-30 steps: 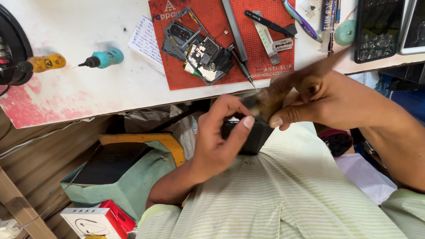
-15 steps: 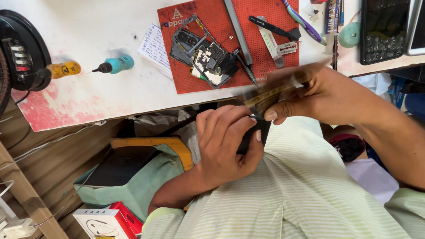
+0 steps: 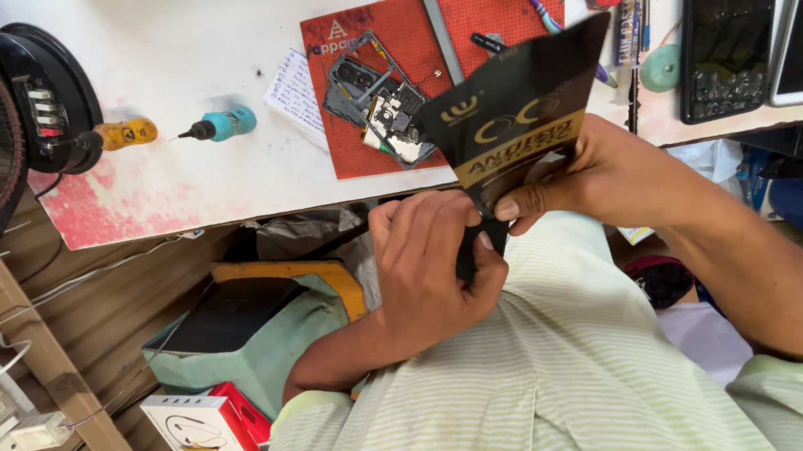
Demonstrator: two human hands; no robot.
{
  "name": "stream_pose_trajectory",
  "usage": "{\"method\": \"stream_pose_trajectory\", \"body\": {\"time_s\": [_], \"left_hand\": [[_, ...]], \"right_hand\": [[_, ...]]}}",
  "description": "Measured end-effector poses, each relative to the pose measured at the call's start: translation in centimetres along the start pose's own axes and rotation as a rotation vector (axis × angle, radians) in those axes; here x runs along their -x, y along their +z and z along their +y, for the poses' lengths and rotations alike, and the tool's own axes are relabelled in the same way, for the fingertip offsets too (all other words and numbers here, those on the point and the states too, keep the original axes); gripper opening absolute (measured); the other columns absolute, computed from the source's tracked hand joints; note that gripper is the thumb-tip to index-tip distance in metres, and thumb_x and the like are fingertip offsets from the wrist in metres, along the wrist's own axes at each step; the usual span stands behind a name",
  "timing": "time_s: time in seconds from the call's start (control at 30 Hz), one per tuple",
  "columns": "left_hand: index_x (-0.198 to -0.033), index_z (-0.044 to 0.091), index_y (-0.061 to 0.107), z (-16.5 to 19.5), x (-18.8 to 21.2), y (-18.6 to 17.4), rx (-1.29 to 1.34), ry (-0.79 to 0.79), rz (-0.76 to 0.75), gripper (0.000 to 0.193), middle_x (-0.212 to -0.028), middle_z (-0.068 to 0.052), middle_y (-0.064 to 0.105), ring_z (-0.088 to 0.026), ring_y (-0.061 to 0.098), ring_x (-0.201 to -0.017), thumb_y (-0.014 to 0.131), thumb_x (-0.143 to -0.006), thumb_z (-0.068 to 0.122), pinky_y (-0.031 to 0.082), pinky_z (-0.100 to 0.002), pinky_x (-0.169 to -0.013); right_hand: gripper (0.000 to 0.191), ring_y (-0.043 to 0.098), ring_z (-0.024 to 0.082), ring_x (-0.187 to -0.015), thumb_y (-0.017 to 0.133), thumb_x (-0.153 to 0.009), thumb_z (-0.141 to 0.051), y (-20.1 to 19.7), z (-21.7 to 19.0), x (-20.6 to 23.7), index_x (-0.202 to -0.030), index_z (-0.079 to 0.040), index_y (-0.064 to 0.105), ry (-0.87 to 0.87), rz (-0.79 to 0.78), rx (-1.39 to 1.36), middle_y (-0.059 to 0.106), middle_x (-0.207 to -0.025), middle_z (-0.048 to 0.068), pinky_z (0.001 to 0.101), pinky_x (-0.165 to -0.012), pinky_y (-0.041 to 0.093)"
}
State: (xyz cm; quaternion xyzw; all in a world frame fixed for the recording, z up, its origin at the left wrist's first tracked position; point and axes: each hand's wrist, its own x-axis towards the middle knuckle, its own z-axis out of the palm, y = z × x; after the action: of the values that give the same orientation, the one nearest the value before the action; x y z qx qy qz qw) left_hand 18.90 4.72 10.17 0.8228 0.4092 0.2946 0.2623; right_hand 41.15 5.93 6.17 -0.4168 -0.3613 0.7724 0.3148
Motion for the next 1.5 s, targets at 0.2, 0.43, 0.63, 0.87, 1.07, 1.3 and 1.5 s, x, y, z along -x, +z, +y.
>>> {"method": "stream_pose_trajectory", "body": {"time_s": [0.2,0.43,0.63,0.87,1.07,1.3,1.5], "left_hand": [[-0.104,0.004,0.053,-0.1,-0.5,0.5,0.066,-0.065,-0.048,0.032,-0.098,-0.009,0.054,-0.031,0.056,-0.095,0.075,-0.081,0.011,0.036,-0.043,-0.085],[-0.097,0.006,0.046,-0.3,-0.7,0.3,0.200,-0.130,-0.067,0.043,-0.093,-0.009,0.047,-0.029,0.047,-0.087,0.084,-0.076,0.007,0.038,-0.041,-0.079],[-0.094,0.005,0.043,-0.8,-1.2,-0.2,0.272,-0.219,-0.111,0.041,-0.091,-0.008,0.046,-0.027,0.044,-0.086,0.080,-0.075,0.003,0.038,-0.040,-0.075],[-0.094,0.005,0.044,-1.9,-1.8,-0.8,0.331,-0.297,-0.176,0.041,-0.089,-0.008,0.046,-0.026,0.048,-0.086,0.082,-0.079,0.008,0.042,-0.037,-0.077],[-0.095,0.008,0.040,-5.4,-0.5,-1.0,0.684,-0.606,-0.063,0.036,-0.093,-0.002,0.054,-0.010,0.051,-0.087,0.076,-0.090,0.010,0.046,-0.025,-0.081],[-0.094,0.010,0.039,-9.0,0.9,-0.7,0.918,-0.713,0.093,0.033,-0.094,-0.002,0.050,-0.008,0.045,-0.089,0.072,-0.094,0.005,0.041,-0.024,-0.081],[-0.092,0.010,0.038,-8.2,0.7,-0.3,0.907,-0.661,0.078,0.036,-0.096,-0.002,0.046,-0.009,0.041,-0.092,0.073,-0.094,0.006,0.039,-0.023,-0.083]], "right_hand": [[0.028,0.075,0.017,-0.084,0.076,-0.084,-0.001,0.1,0.7,0.2,-0.112,0.001,0.073,0.017,0.050,-0.021,0.079,-0.097,0.009,0.0348,-0.073,0.067],[0.028,0.071,0.010,-0.084,0.079,-0.084,-0.005,2.8,-0.3,2.0,-0.112,-0.003,0.074,-0.025,0.186,0.107,0.080,-0.097,0.003,0.0286,-0.074,0.062],[0.029,0.070,0.010,-0.092,0.081,-0.087,-0.003,4.6,-0.1,2.6,-0.115,-0.005,0.072,-0.269,0.308,0.159,0.077,-0.102,0.002,0.0280,-0.081,0.058],[0.029,0.073,0.014,-0.100,0.076,-0.089,0.008,5.8,2.1,4.3,-0.117,0.004,0.067,-0.370,0.572,0.162,0.074,-0.109,0.008,0.0282,-0.087,0.062],[0.028,0.072,0.014,-0.098,0.076,-0.091,0.011,6.0,5.0,4.6,-0.117,0.005,0.067,-0.392,0.693,0.182,0.073,-0.110,0.009,0.0288,-0.092,0.060],[0.027,0.072,0.014,-0.096,0.079,-0.089,0.010,8.8,7.2,1.5,-0.114,0.004,0.069,-0.419,0.583,0.249,0.074,-0.107,0.007,0.0263,-0.088,0.060],[0.030,0.071,0.014,-0.098,0.078,-0.088,0.009,9.3,7.1,0.9,-0.116,0.007,0.069,-0.447,0.526,0.315,0.074,-0.110,0.009,0.0266,-0.088,0.058]]}}
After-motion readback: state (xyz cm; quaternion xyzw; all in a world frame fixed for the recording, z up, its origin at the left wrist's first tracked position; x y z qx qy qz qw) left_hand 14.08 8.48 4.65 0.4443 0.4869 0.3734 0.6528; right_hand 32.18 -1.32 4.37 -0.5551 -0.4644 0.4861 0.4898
